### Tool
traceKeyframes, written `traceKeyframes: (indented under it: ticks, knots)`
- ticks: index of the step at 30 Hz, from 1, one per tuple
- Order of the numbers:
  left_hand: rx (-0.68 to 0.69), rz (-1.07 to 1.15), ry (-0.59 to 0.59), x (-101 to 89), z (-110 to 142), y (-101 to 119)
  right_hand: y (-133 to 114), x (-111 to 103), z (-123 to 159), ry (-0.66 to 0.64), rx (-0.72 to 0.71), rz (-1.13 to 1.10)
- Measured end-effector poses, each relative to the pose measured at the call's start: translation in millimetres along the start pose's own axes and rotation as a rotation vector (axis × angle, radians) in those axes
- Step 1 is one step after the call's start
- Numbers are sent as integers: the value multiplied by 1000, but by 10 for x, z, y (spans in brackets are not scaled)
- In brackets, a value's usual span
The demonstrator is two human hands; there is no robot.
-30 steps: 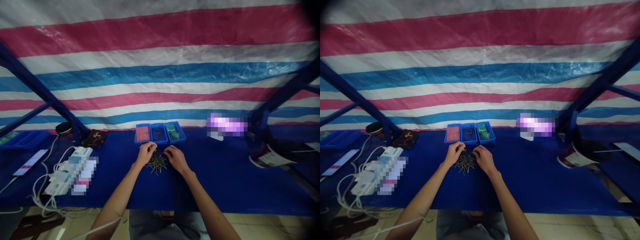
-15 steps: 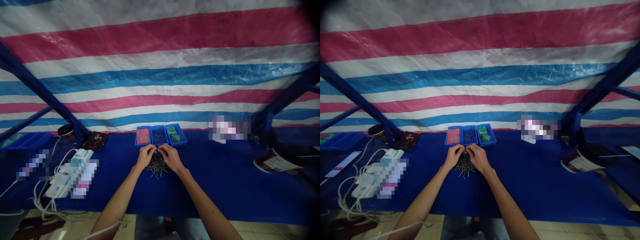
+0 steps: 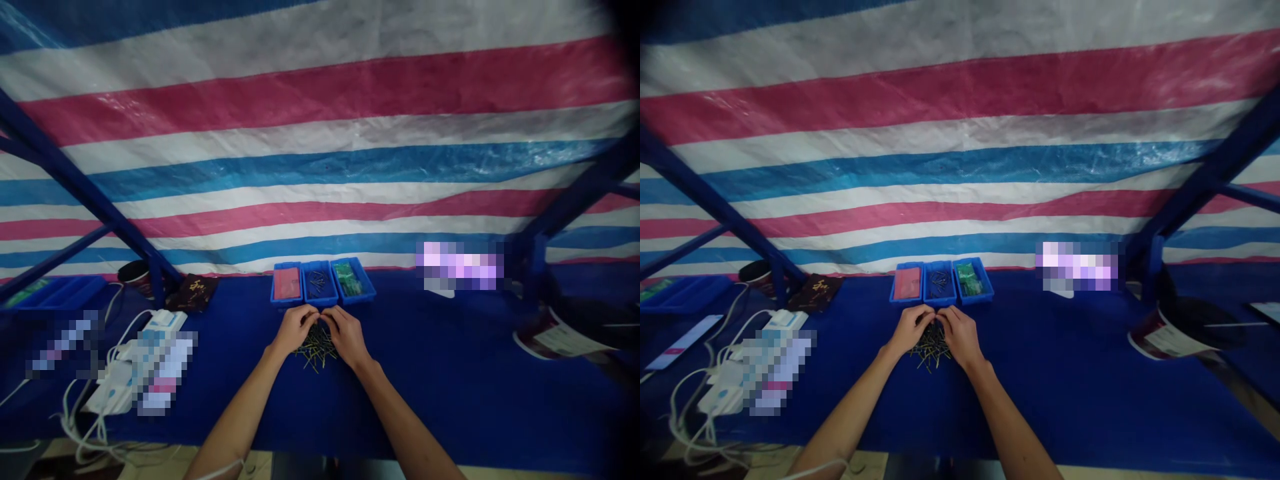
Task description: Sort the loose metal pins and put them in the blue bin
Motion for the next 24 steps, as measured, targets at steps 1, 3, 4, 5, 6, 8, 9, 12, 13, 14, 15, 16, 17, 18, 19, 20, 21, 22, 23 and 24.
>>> traceKeyframes:
  ticks: [1,3,4,5,6,8,9,12,13,14,15,16,17,18,19,20,21,22,23,24]
  knots:
    - [-2,-6,2,-2,1,3,-7,1,-2,-11,-9,7]
    - [-10,-11,10,-6,3,5,-22,8,-5,-41,-41,34]
    - [-12,-13,10,-7,5,5,-29,11,-5,-53,-59,53]
    - [-10,-15,6,-6,6,6,-36,13,-4,-60,-74,74]
    - [-7,-18,-5,-2,8,9,-40,12,-1,-62,-82,93]
    - [3,-24,-37,10,11,15,-46,7,5,-57,-81,110]
    - [6,-25,-50,15,12,18,-47,7,10,-55,-76,104]
    - [12,-32,-58,20,12,18,-39,20,22,-40,-62,44]
    - [14,-36,-52,18,12,16,-32,27,25,-25,-57,15]
    - [14,-40,-47,16,13,12,-24,34,26,-7,-50,-14]
    - [14,-42,-44,15,14,7,-14,43,27,8,-41,-40]
    - [12,-44,-40,14,15,1,-5,52,26,18,-32,-61]
    - [8,-47,-36,13,16,-6,1,61,25,19,-26,-77]
    - [3,-54,-31,13,17,-14,3,69,24,15,-22,-85]
    - [-2,-64,-25,13,17,-22,-1,74,22,4,-24,-88]
    - [-6,-78,-15,14,17,-32,-9,79,19,-11,-28,-83]
    - [-8,-93,-7,16,17,-42,-21,82,16,-28,-34,-70]
    - [-11,-103,-1,19,16,-54,-34,84,13,-48,-41,-52]
    - [-13,-105,-2,25,16,-65,-49,86,11,-68,-46,-27]
    - [-16,-101,-5,32,16,-78,-64,88,8,-87,-50,0]
Point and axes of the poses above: each hand's wrist, its own z-axis away from the middle knuckle, its own x-axis out of the palm, y = z × x, the point moved 3 cm from there along -z, towards the middle knuckle, and after that the axes turned 9 degrees about y, right-handed, at the moved point
